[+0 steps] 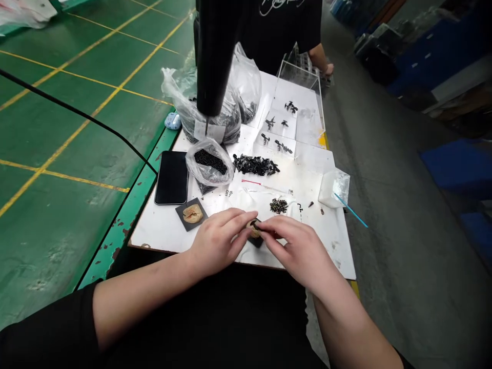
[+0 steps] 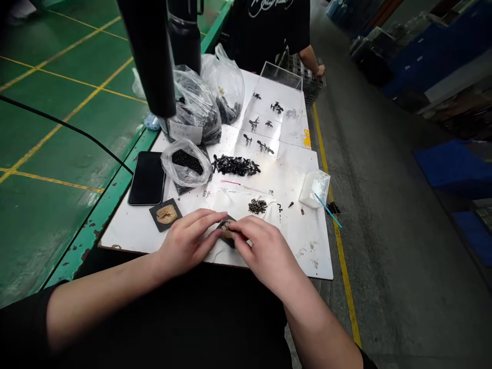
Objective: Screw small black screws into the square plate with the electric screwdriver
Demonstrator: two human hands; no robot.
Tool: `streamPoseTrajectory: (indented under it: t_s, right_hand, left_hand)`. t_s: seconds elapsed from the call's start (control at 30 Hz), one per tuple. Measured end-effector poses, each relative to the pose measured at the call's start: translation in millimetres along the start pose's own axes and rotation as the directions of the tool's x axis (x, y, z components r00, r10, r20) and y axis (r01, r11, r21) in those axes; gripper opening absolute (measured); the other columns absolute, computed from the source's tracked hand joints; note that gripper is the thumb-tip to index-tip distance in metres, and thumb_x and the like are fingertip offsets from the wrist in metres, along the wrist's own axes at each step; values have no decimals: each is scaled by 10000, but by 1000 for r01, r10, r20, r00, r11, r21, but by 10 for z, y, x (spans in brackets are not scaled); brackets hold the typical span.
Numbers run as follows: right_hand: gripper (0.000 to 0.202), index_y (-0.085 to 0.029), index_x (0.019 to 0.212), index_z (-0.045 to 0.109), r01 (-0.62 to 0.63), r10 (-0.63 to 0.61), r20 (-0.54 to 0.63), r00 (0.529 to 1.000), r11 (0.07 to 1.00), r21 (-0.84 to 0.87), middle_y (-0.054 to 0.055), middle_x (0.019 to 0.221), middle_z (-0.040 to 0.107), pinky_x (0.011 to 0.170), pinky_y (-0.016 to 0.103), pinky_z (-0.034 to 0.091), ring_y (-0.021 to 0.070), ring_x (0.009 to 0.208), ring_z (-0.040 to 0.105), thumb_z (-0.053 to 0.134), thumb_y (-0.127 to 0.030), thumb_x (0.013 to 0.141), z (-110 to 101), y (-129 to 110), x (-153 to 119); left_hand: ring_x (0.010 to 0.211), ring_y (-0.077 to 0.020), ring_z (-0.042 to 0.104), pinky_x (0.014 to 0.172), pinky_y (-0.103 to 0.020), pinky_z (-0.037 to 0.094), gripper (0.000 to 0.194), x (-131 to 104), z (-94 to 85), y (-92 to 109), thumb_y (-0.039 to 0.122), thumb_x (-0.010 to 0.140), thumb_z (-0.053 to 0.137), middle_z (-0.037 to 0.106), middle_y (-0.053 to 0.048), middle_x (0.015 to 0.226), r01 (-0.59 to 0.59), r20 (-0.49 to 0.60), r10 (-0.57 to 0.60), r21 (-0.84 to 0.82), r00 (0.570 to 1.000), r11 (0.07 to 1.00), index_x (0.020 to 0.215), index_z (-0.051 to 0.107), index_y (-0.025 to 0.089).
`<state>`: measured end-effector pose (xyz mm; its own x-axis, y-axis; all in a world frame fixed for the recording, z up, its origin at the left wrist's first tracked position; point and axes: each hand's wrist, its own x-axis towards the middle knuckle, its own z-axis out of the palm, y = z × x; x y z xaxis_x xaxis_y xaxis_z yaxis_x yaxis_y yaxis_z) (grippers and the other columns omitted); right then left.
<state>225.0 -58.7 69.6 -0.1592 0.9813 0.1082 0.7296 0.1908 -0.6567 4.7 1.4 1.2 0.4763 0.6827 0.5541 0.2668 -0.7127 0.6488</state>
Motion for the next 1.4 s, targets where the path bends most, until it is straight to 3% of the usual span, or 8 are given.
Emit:
streamPoseTrajectory:
  t_s: [0.1,0.2,0.33,0.43,0.67,0.9,1.23,1.4]
  right_hand:
    - [199,-296,1235,812,-51,49,26,998,997,53,6,1160,840,955,305,661,178,1040,810,701,-211,1093,43,-40,-145]
    - [205,-306,1243,801,-74,79,-58,995,994,84,-14,1122,839,922,278,672,160,1002,810,747,-205,1073,130,-7,-241]
    - [235,-257,1270,774,91,-99,-247,964,995,-47,31,1147,837,1006,289,668,168,1053,809,727,-138,1074,295,105,-295]
    - [204,-227,1237,759,103,-148,-289,946,981,-165,60,1114,829,991,311,677,183,1029,806,679,-111,1089,366,199,-289]
    - [157,-241,1189,768,60,-101,-228,968,982,-180,66,1076,821,969,356,693,201,1015,797,634,-189,1127,347,275,-252]
    - [212,-260,1155,794,-17,-5,-148,989,989,-148,74,1071,833,964,391,695,225,1019,799,582,-251,1151,361,232,-228]
    - [223,-229,1188,824,5,-44,-173,984,976,-217,86,1066,824,940,372,690,219,1003,789,606,-239,1146,409,277,-277]
    - [241,-254,1277,829,2,-20,-94,995,982,-188,70,1095,812,927,377,682,223,1008,789,636,-258,1133,245,267,-282]
  left_hand:
    - [1006,-192,796,892,-329,653,151,12,3,-28,206,1090,698,828,-65,1131,-76,55,77,-17,996,997,1229,754,217]
    - [1001,-197,796,904,-343,640,111,31,-6,-41,216,1104,678,836,-63,1105,-78,116,81,-37,990,996,1182,756,203]
    - [968,-197,785,886,-339,625,105,41,-9,-47,285,1104,701,826,-54,1051,-40,163,47,-43,986,998,1125,756,198]
    - [895,-201,759,824,-343,603,190,27,4,-55,387,1064,774,807,-46,975,26,138,-30,31,990,999,1030,756,201]
    - [857,-203,684,769,-351,561,209,-26,22,-52,415,1055,781,770,-52,947,-36,146,11,172,989,984,1020,804,209]
    - [837,-189,662,764,-356,553,216,-41,31,-72,402,1099,721,794,-54,934,-69,215,34,158,976,985,1080,838,222]
    - [825,-212,630,737,-416,436,220,-29,15,12,356,1125,647,788,-33,901,-240,304,137,335,943,911,1161,812,215]
    - [829,-216,622,748,-425,431,216,-32,26,25,348,1130,632,763,-33,902,-209,308,104,334,946,919,1177,790,209]
